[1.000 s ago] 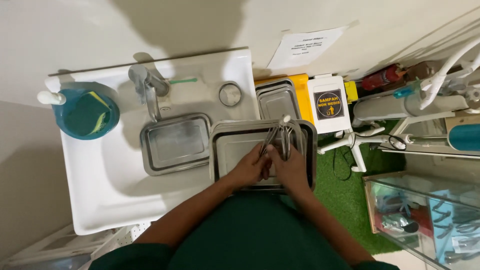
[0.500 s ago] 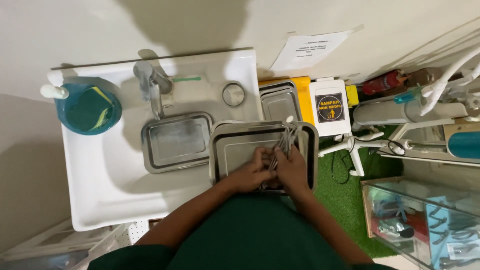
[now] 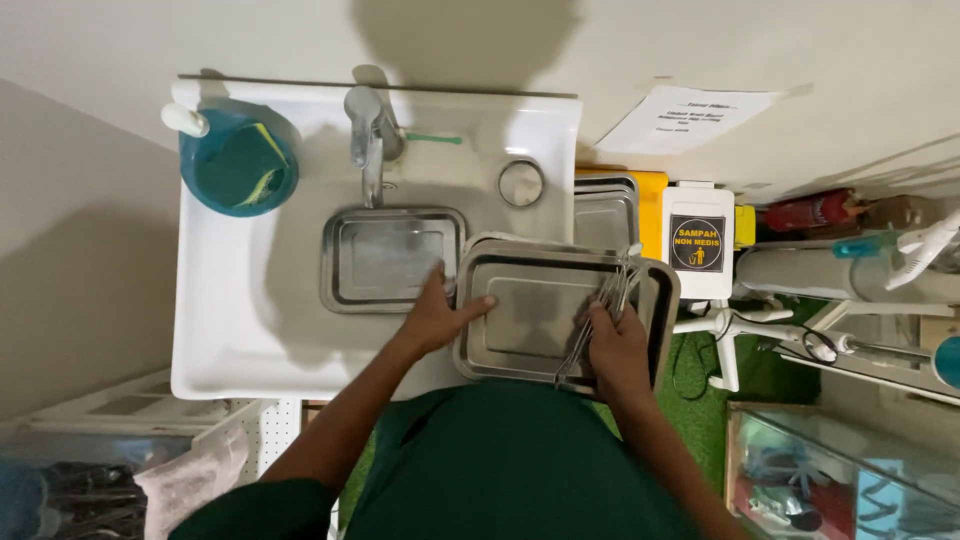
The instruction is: The person picks up a stack of metal trays and moves them to a sink area. They then separate the trays and place them into the sink basin one by one, arranging them in a pile.
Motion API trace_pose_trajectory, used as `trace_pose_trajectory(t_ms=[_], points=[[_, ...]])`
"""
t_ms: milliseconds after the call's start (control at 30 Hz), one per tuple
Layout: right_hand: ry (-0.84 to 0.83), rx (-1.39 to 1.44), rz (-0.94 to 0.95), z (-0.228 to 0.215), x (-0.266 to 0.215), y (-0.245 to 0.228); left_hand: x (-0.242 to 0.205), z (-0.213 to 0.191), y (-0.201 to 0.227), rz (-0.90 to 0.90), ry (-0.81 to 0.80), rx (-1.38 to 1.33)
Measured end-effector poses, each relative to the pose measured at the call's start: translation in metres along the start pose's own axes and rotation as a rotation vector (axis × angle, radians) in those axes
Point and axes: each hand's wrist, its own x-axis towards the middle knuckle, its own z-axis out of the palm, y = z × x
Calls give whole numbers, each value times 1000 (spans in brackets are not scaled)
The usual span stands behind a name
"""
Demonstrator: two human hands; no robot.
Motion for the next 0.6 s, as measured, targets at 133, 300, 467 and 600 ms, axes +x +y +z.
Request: trace_pose_trajectory(t_ms=[133,300,467,600], points=[[-29,-78,-98,-3,7,16,7,10,-17,-352,-403,-460],[-63,70,9,-9,14,20,7,16,-21,-268,-381,-503],[-84,-192,-170,-63,40,37,10,15,-25,-253,-396,-471],[-265,609,66,-103,33,3,10,12,-24,-268,-444,-502]])
